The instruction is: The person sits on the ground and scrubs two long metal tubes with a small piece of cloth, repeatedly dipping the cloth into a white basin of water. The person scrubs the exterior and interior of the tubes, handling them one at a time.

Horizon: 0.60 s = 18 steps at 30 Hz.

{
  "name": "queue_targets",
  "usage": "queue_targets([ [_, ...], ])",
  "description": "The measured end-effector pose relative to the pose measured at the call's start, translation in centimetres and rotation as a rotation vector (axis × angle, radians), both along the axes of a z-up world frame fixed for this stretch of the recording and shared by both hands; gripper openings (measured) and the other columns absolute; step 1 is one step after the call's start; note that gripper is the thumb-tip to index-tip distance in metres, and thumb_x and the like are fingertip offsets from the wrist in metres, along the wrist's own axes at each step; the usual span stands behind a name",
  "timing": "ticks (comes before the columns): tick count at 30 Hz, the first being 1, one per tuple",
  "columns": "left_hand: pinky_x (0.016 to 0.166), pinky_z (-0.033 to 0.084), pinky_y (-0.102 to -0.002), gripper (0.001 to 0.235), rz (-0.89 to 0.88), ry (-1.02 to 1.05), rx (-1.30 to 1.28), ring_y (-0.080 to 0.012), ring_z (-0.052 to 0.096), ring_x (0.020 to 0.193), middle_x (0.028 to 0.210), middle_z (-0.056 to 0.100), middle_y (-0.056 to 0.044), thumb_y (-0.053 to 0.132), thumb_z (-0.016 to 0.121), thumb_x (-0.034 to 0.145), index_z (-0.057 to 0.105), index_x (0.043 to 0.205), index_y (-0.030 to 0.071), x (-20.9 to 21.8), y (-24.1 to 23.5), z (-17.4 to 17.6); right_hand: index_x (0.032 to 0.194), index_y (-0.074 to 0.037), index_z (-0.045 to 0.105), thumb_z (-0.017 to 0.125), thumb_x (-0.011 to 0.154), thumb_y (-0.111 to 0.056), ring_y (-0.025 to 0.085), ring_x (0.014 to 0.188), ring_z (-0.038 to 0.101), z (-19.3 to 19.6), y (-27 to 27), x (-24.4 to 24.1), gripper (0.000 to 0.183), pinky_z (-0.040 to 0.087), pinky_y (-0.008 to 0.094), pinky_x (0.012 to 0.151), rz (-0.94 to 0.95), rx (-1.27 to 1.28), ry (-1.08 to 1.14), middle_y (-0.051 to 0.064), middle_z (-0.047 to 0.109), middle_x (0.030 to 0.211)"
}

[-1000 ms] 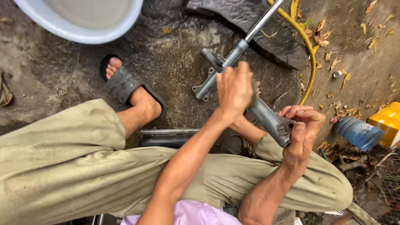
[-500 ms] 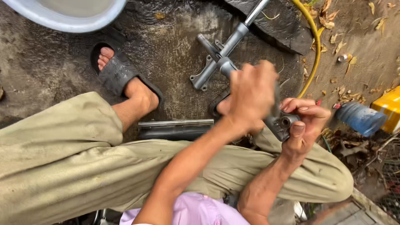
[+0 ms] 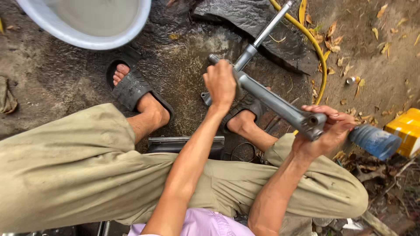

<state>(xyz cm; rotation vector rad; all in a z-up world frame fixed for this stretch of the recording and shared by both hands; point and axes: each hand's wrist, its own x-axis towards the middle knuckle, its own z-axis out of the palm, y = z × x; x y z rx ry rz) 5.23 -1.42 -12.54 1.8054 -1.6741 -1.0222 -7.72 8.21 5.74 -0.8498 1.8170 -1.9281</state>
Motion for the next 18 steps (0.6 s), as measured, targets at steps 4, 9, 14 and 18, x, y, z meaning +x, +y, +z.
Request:
queue_targets([
  [4,0.068,0.048,-0.038,0.015,0.618,0.409,0.147,-0.021,0.063,0.08,0.092,0.068,-0.004,0.027,0.053,0.103,0.058,0.099,0.014,5.0,-0.5,-6.3,0.073,-0.016,0.062,0.057,0.076,-0.063,0.032,0.069,0.073,0.7,-3.6,2.4,0.048,0.064,0.048,0.084,-0.293,-0.067,-0.331,0.01,0.071,0.072],
  [9,0.05,0.066,-0.037,0.027,0.94,0.802,0.419,-0.026,0.072,0.081,0.11,0.068,-0.016,0.035,0.06,0.097,0.067,0.103,0.01,6.9,-3.1,-3.1,0.092,0.001,0.066,0.055,0.069,-0.074,0.031,0.092,0.071,-0.7,-5.8,6.6,0.079,0.056,0.039,0.085,-0.464,-0.304,-0.258,0.021,0.072,0.093],
  [14,0.076,0.061,-0.033,0.027,0.819,1.149,0.387,-0.0166,0.067,0.084,0.098,0.068,-0.007,0.037,0.072,0.098,0.071,0.111,0.013,6.4,-2.2,-2.9,0.127,-0.007,0.048,0.049,0.103,-0.048,0.031,0.114,0.064,-8.2,-4.1,6.3,0.047,0.047,0.047,0.11,-0.116,-0.095,0.217,0.02,0.068,0.108],
  [18,0.068,0.065,-0.023,0.028,0.686,1.341,0.443,-0.0117,0.072,0.073,0.092,0.074,-0.007,0.011,0.082,0.087,0.068,0.111,0.008,5.6,-3.0,-2.5,0.124,-0.008,0.043,0.062,0.107,-0.017,0.034,0.113,0.069,-8.8,-5.8,8.9,0.028,0.048,0.057,0.108,-0.069,-0.001,0.005,0.021,0.072,0.103],
])
